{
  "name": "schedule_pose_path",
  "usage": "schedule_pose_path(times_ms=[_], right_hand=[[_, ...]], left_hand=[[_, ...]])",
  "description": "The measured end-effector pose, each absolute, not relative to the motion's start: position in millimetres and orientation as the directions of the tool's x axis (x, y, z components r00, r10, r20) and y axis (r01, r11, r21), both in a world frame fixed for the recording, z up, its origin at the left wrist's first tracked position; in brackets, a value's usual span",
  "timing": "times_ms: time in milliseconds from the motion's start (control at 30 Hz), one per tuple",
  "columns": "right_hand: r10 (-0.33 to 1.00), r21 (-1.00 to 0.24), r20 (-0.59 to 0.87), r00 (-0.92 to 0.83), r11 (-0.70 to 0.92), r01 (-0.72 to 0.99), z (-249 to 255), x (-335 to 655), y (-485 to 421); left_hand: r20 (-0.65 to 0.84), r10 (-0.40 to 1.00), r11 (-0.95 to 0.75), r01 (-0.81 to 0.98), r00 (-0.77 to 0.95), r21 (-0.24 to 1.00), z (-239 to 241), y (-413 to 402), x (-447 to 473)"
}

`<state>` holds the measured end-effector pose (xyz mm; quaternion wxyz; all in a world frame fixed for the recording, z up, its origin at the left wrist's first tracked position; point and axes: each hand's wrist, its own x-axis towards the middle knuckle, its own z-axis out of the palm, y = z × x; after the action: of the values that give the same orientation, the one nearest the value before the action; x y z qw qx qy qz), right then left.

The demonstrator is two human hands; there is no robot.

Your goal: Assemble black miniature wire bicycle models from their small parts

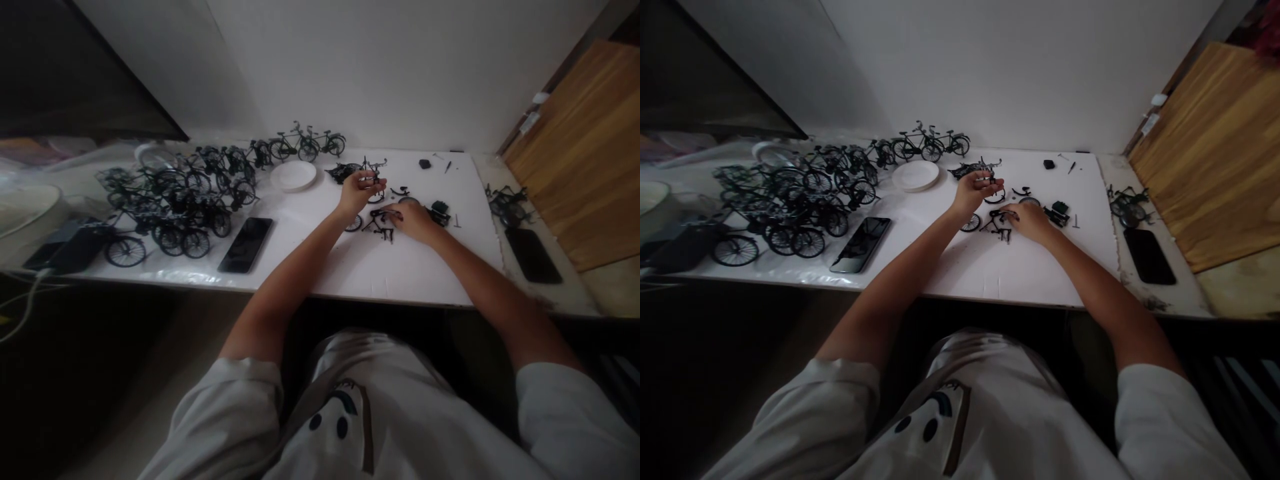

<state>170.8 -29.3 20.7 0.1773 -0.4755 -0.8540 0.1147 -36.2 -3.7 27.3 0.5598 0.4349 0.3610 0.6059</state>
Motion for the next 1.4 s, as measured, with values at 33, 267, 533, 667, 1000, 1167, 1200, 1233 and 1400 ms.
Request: schedule_pose_path(times_ms=[33, 267, 533, 667, 1000, 1167, 1200, 1233, 1400], right_hand=[[0.846, -0.377, 0.196, -0.496, 0.532, 0.758, 21, 171, -29], [0.823, -0.439, 0.155, -0.546, 0.553, 0.708, 20, 171, -28], [0.819, -0.397, 0.142, -0.557, 0.562, 0.725, 26, 168, -33], [0.819, -0.386, 0.169, -0.549, 0.568, 0.727, 28, 166, -36], [0.829, -0.508, 0.196, -0.523, 0.542, 0.669, 30, 177, -34], [0.848, -0.561, 0.240, -0.473, 0.518, 0.645, 30, 177, -34], [0.847, -0.564, 0.242, -0.473, 0.519, 0.642, 30, 176, -34], [0.842, -0.569, 0.242, -0.482, 0.526, 0.632, 31, 175, -35], [0.811, -0.605, 0.217, -0.544, 0.549, 0.577, 31, 169, -40]], left_hand=[[0.119, 0.993, -0.109, -0.362, 0.004, 0.926, 27, -4, -36], [0.099, 0.995, -0.085, -0.327, 0.026, 0.941, 22, -4, -36], [0.097, 0.993, -0.073, -0.322, 0.060, 0.944, 23, -9, -36], [0.092, 0.994, -0.068, -0.330, 0.059, 0.941, 24, -10, -35], [0.072, 0.996, -0.052, -0.326, 0.049, 0.944, 27, -11, -36], [0.055, 0.996, -0.027, -0.370, 0.064, 0.929, 26, -10, -35], [0.044, 0.996, -0.010, -0.400, 0.077, 0.916, 26, -10, -35], [0.036, 0.995, 0.006, -0.429, 0.089, 0.903, 25, -9, -34], [0.047, 0.993, 0.007, -0.451, 0.107, 0.892, 27, -11, -33]])
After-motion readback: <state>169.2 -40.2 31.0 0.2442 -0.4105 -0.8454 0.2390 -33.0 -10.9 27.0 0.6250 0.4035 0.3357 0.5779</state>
